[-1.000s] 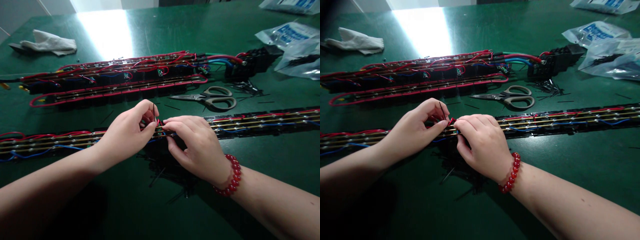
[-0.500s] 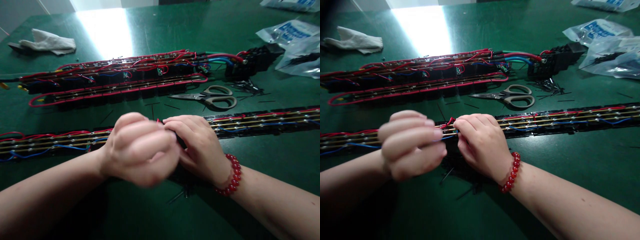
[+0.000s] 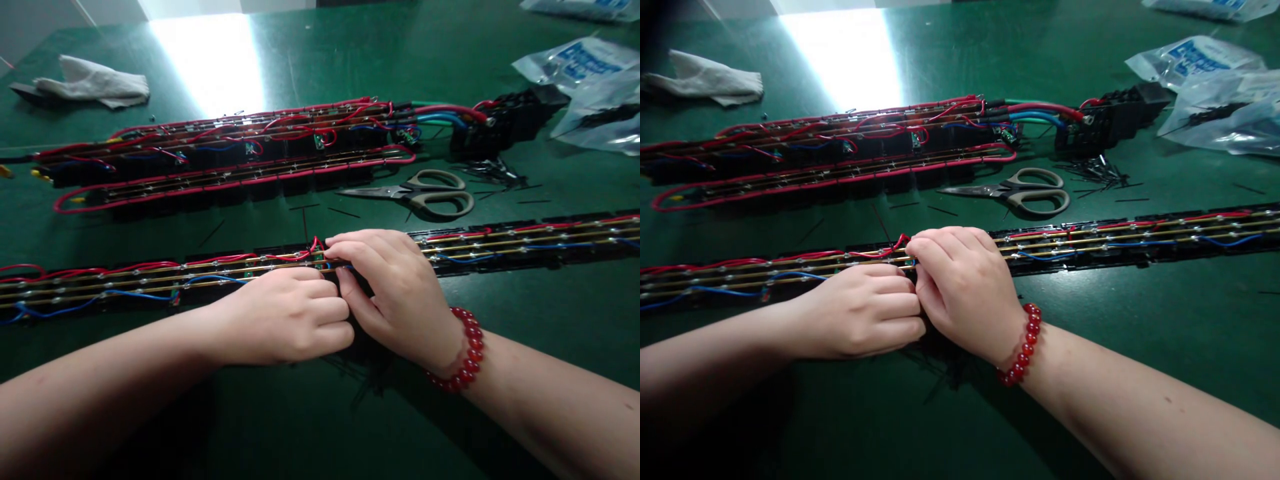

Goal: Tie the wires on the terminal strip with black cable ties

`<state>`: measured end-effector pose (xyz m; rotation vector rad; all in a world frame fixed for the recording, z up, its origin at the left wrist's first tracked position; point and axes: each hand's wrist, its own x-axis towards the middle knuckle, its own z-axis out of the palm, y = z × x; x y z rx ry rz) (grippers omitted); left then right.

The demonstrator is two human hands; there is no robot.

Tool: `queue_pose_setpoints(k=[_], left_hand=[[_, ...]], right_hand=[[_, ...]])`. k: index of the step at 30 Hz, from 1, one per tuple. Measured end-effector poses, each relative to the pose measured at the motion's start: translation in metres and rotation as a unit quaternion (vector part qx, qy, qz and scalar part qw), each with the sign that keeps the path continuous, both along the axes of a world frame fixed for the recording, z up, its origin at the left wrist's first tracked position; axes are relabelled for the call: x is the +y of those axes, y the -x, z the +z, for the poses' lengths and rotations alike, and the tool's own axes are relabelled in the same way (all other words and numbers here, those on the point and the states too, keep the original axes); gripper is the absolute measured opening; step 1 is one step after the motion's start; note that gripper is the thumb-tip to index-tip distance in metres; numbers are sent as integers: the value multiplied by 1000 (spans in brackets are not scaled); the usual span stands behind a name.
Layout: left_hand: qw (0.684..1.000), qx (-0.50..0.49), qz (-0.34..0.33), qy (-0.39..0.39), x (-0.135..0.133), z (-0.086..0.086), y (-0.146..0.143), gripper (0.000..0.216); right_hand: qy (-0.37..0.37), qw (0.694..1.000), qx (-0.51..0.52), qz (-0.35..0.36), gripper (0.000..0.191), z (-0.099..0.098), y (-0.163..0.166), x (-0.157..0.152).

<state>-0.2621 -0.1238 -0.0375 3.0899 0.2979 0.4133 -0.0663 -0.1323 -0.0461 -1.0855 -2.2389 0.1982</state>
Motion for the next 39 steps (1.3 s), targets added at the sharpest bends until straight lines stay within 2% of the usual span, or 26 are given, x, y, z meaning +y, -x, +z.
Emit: queue_pose_setpoints(k=[13,18,22,24,26,29,34,39], left_hand=[[1000,-5,-4,11,0,0,0,17],[998,-30,-6,52,1,4,-1,24],[988,-104,-1,112,0,13,0,19],[978,-165,37,120,-1,17,1,13],[965,-211,111,111,-1,19,1,9],[951,-217,203,85,1,15,1,8],[957,-174,221,73,3,6,0,11],[953,-173,239,67,3,6,-1,15]], right_hand=[[-6,1000,-8,0,17,1,0,0],[-7,1000,-10,1,16,-1,0,0],[-12,1000,-7,4,16,-2,-2,1],[-8,1000,-6,15,17,-2,-3,1],[0,1000,-9,24,19,-1,-3,1],[1,1000,-8,15,21,-1,-3,0],[10,1000,19,3,18,0,-2,-1],[25,998,50,10,15,2,-2,-2]])
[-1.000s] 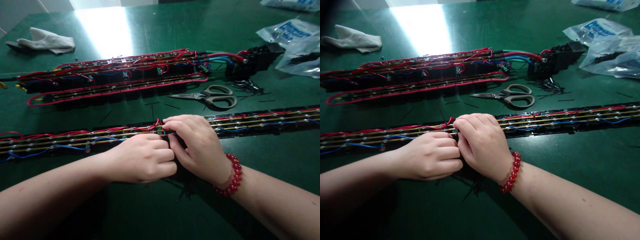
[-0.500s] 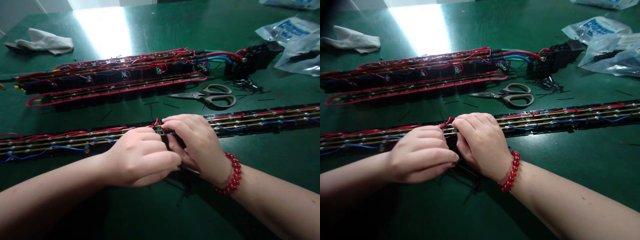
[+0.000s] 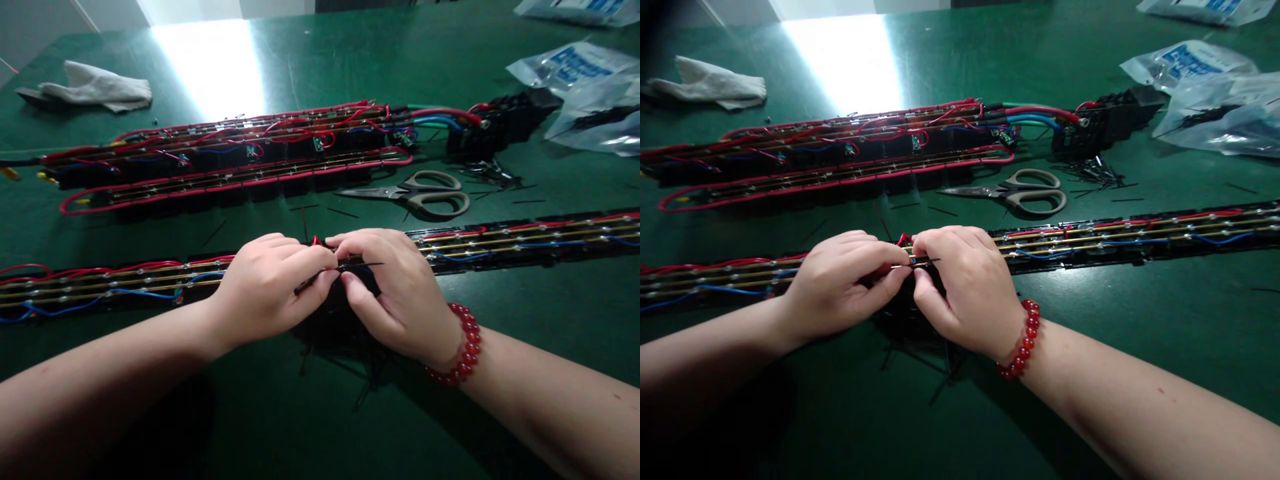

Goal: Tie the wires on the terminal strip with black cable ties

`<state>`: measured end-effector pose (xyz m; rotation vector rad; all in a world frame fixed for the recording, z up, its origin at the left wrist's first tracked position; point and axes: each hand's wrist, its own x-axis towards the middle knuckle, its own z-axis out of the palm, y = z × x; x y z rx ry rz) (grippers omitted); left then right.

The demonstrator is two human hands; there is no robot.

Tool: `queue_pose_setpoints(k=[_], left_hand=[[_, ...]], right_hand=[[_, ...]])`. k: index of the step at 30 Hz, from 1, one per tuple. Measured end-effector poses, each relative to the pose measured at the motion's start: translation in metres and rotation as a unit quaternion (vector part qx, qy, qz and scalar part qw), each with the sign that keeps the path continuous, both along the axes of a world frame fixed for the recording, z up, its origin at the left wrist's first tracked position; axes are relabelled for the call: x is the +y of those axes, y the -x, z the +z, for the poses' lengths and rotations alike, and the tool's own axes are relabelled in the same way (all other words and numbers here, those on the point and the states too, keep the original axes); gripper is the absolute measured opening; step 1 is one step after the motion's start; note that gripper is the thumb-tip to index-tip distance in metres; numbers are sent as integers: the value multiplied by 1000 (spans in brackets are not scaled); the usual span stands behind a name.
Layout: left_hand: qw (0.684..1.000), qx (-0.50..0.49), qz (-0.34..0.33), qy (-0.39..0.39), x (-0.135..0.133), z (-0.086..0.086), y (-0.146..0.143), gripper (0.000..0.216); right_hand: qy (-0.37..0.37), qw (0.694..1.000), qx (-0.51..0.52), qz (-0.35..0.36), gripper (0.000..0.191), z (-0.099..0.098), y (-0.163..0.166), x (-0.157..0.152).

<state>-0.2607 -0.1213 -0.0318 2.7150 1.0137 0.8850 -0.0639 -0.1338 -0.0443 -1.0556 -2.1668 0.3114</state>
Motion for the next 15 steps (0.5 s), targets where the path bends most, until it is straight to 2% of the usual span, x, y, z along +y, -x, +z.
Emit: queue_pose_setpoints(k=[7,9,15], left_hand=[[1000,-16,-4,4,0,1,-1,6],[999,-34,-8,15,0,2,0,10],[993,-86,-57,48,0,6,1,12]], right_hand=[[-13,999,31,7,17,-2,-2,-1],[-21,999,25,4,18,-2,-2,0],[-13,1000,25,2,19,-2,-2,0]])
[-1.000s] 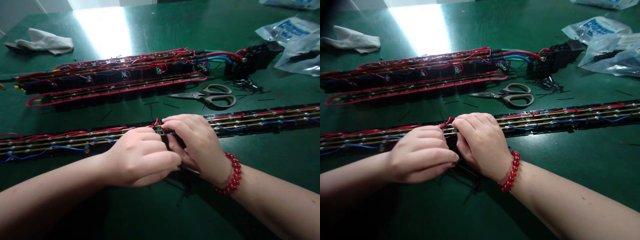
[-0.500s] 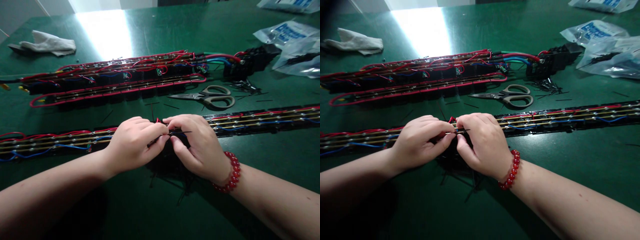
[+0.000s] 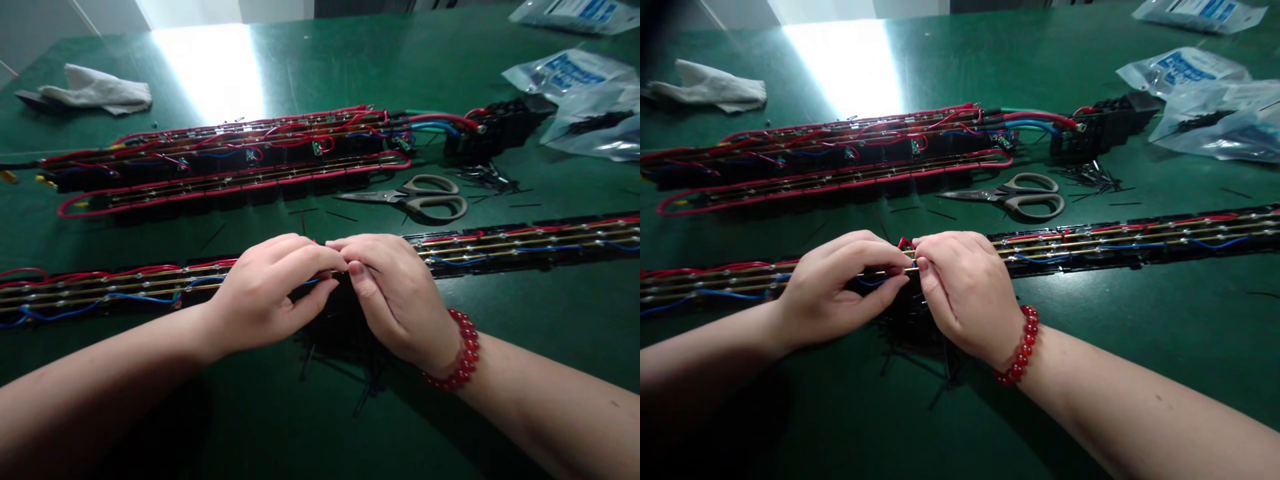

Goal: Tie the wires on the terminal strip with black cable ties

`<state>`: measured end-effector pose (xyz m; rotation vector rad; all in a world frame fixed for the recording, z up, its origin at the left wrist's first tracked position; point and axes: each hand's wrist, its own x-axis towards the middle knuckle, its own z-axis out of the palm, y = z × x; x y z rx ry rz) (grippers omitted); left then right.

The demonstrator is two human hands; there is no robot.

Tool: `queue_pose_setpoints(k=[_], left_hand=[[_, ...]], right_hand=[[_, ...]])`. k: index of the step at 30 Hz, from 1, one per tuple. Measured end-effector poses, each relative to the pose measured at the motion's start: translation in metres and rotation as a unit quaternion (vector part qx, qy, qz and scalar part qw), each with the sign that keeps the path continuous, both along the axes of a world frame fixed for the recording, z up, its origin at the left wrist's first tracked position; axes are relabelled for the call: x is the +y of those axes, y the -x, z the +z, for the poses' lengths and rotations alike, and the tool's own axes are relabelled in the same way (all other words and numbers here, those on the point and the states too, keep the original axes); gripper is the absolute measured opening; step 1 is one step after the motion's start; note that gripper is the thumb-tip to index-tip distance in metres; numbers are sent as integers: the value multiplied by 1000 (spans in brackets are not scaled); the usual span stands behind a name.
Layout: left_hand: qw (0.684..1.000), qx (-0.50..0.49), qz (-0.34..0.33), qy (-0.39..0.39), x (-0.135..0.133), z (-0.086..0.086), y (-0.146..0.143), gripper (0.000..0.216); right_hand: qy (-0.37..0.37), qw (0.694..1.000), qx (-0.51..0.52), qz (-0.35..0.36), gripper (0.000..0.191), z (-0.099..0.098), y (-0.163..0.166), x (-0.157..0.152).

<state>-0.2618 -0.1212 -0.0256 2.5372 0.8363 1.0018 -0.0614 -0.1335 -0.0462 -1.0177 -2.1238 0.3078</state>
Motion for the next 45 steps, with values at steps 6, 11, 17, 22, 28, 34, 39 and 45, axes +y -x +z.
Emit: queue_pose_setpoints(k=[6,11,17,22,28,34,39,45], left_hand=[[999,-36,-21,25,1,2,1,10],[998,-49,-32,31,0,2,2,13],[998,-48,-21,46,-2,5,5,17],[997,-48,-42,31,-1,5,5,20],[997,-69,-16,21,-1,4,5,13],[997,-74,3,5,-1,4,3,13],[999,-42,14,23,-1,1,2,10],[996,-36,48,72,-3,-3,2,29]], right_hand=[[-3,1000,4,-4,18,1,0,-2],[7,1000,5,-4,17,1,1,-2],[18,1000,6,-7,16,2,1,-2],[27,1000,4,-3,17,2,0,-2],[53,997,38,-31,27,0,1,-4],[30,999,6,-44,26,1,2,-5],[29,999,2,-31,18,4,2,-4],[18,1000,9,-18,11,5,1,-2]])
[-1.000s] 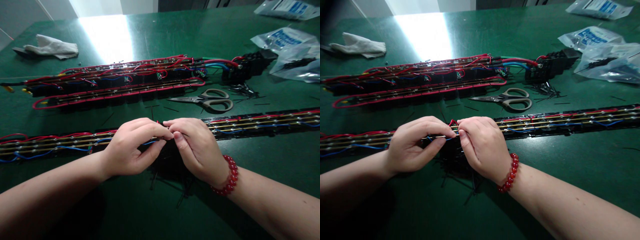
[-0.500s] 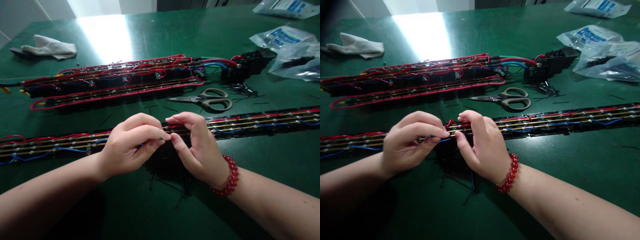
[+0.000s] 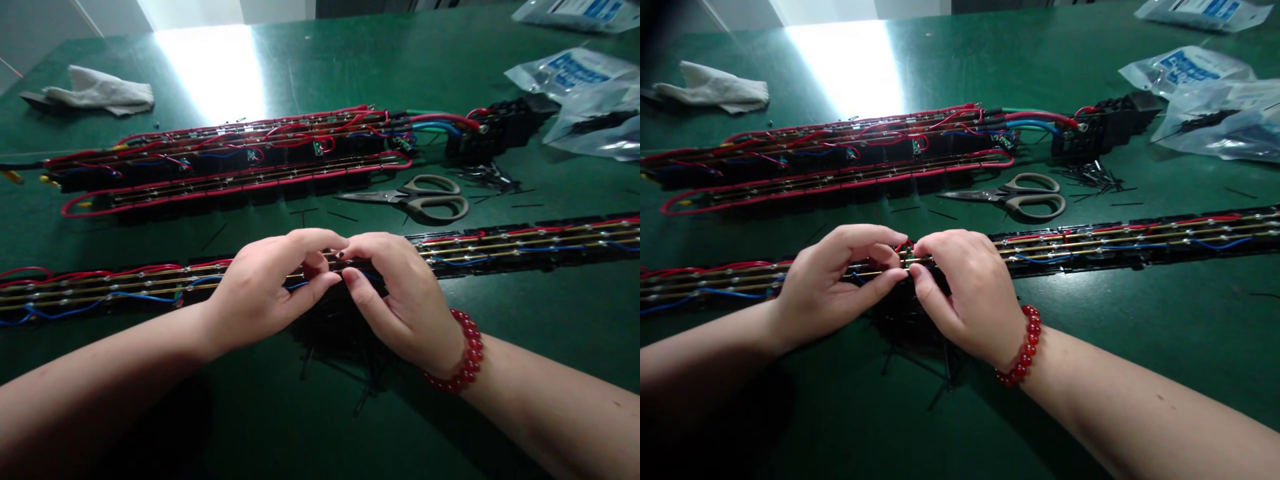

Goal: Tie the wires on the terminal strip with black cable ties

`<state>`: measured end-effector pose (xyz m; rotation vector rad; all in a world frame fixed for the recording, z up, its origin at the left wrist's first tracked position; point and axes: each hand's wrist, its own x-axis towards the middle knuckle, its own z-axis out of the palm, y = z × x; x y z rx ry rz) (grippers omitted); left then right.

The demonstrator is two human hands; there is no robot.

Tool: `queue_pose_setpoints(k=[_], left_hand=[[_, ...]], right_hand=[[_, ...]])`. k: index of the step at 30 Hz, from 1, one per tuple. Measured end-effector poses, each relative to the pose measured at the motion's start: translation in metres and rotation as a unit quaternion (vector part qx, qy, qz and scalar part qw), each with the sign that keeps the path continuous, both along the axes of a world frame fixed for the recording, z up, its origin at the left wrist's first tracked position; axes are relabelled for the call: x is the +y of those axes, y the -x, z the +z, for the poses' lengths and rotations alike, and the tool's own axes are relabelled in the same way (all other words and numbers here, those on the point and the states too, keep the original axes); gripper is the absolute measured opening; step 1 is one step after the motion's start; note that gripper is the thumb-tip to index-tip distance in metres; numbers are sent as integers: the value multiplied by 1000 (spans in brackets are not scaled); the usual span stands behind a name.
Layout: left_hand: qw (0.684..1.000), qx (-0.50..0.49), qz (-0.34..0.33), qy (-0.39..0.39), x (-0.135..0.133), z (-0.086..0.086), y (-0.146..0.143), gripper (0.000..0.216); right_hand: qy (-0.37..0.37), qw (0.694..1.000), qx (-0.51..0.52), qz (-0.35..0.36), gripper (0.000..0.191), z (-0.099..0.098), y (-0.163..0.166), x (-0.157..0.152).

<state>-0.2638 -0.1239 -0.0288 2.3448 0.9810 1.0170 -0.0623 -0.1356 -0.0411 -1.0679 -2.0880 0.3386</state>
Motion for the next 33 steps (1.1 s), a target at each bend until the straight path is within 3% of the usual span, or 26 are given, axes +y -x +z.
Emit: queue_pose_setpoints(k=[8,17,22,27,30,33], left_hand=[[999,43,-13,-1,2,1,0,28],[998,54,-13,4,1,0,0,26],[999,24,13,-29,0,-3,-2,23],[983,163,9,-85,-2,7,-2,11],[974,220,-10,-57,1,12,0,10],[976,215,-33,-14,6,13,2,13]], right_hand=[[3,1000,-2,-16,12,-1,-1,-1],[-31,999,22,11,12,3,2,-1],[17,999,44,-23,10,4,1,5],[60,995,67,-43,7,1,0,7],[54,995,69,-53,8,1,1,4],[56,994,82,-55,10,2,2,3]])
